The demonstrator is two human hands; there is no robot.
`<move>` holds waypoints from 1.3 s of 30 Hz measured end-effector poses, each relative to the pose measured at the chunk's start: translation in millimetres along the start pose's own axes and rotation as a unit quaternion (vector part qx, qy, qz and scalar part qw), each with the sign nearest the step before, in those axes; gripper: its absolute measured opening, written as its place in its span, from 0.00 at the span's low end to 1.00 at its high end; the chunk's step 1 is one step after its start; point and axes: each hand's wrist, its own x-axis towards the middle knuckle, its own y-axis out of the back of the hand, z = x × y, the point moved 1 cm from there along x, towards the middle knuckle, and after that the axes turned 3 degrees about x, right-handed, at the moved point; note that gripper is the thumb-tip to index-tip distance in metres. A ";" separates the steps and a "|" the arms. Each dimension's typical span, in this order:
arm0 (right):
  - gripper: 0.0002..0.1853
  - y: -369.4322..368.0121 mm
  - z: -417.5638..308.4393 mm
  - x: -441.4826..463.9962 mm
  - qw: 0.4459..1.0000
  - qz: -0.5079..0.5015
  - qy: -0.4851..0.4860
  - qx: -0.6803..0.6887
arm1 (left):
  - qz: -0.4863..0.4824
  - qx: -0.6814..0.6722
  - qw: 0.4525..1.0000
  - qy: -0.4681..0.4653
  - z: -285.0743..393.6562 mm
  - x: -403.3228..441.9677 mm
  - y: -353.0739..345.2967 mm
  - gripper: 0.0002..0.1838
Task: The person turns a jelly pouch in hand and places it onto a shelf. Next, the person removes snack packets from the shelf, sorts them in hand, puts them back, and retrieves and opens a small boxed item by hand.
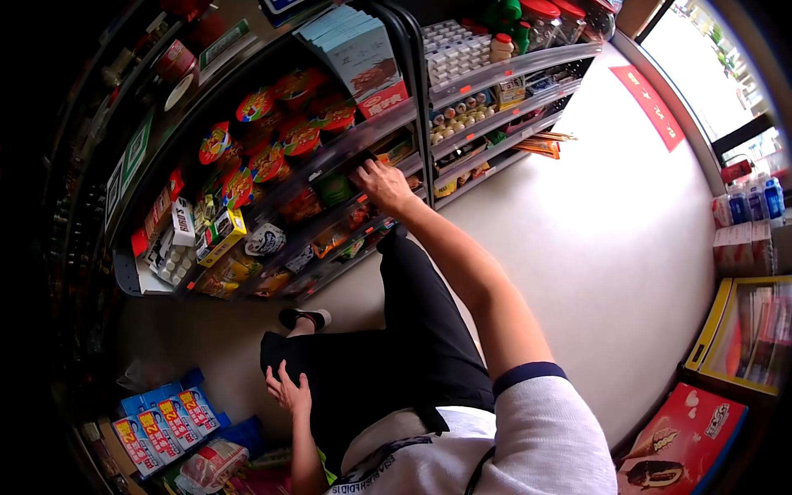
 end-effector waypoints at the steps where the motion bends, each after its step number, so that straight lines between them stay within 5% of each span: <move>1: 0.14 -2.0 -2.3 3.4 1.000 0.004 -0.022 0.008 | -0.002 0.001 1.000 0.001 -0.3 0.1 -0.4 0.30; 5: 0.14 -26.4 -2.5 6.8 0.994 -0.020 -0.081 0.067 | -0.007 0.010 1.000 0.002 2.4 1.1 1.2 0.30; 11: 0.11 -6.6 -0.4 -9.8 0.974 -0.059 -0.036 0.214 | -0.006 0.014 1.000 -0.001 4.1 1.6 -0.5 0.30; 16: 0.05 -8.5 9.8 -58.9 0.922 0.045 -0.215 0.319 | 0.000 0.025 1.000 -0.012 5.1 3.0 -3.1 0.30; 22: 0.12 7.6 33.1 -92.5 0.846 0.036 -0.437 0.303 | -0.017 0.029 0.999 -0.006 17.8 2.3 7.2 0.30; 28: 0.23 12.6 83.4 -90.5 0.869 0.095 -0.435 0.218 | -0.014 0.032 0.999 -0.027 15.7 1.6 1.5 0.30; 34: 0.08 27.2 120.5 -53.7 0.894 0.187 -0.377 0.156 | -0.032 0.049 0.998 -0.034 26.9 2.5 5.3 0.30; 37: 0.08 36.3 124.1 -30.0 0.929 0.245 -0.265 0.087 | -0.047 0.064 0.996 -0.032 34.1 3.3 8.3 0.31; 39: 0.10 40.9 115.9 -26.9 0.915 0.256 -0.273 0.150 | -0.061 0.078 0.995 -0.026 38.2 4.0 10.1 0.31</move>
